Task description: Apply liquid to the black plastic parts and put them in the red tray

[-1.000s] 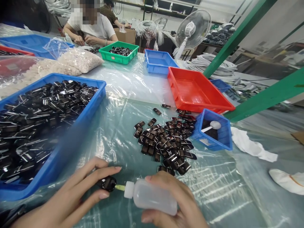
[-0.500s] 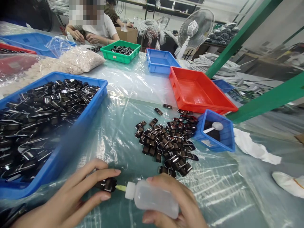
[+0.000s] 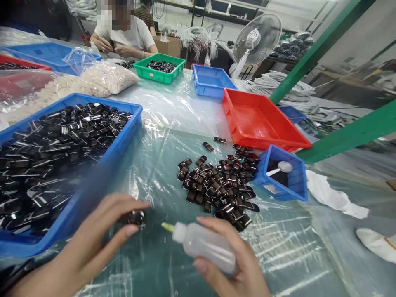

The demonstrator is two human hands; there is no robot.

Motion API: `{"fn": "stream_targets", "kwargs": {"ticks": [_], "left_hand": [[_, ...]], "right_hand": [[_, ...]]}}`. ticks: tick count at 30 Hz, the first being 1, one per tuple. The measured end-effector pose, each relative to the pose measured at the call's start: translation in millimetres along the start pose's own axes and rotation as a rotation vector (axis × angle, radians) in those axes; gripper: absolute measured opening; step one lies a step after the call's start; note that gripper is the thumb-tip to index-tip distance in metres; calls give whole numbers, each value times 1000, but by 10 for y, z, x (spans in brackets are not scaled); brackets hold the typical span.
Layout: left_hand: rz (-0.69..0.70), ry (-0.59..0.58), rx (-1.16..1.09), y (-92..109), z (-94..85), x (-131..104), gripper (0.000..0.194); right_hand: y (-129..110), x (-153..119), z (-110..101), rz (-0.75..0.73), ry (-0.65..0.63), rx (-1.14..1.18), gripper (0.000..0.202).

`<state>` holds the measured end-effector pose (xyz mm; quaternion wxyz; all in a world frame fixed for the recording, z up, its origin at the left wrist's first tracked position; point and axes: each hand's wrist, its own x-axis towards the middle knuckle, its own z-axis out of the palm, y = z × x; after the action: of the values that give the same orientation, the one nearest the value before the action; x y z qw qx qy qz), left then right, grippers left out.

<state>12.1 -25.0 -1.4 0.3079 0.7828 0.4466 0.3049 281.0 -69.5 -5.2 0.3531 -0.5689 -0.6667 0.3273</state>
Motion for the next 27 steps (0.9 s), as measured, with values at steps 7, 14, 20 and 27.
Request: {"fn": "stream_targets", "kwargs": {"ticks": [7, 14, 20, 27], "left_hand": [[-292, 147, -156, -47, 41, 69, 27], [-294, 121, -196, 7, 67, 50, 26], [-135, 140, -156, -25, 76, 17, 20], [8, 122, -103, -26, 64, -17, 20]], "right_hand": [[72, 205, 234, 48, 66, 23, 26], [-36, 1, 391, -342, 491, -200, 35], [-284, 105, 816, -495, -15, -423, 29], [-346, 417, 974, -363, -88, -224, 25]]}}
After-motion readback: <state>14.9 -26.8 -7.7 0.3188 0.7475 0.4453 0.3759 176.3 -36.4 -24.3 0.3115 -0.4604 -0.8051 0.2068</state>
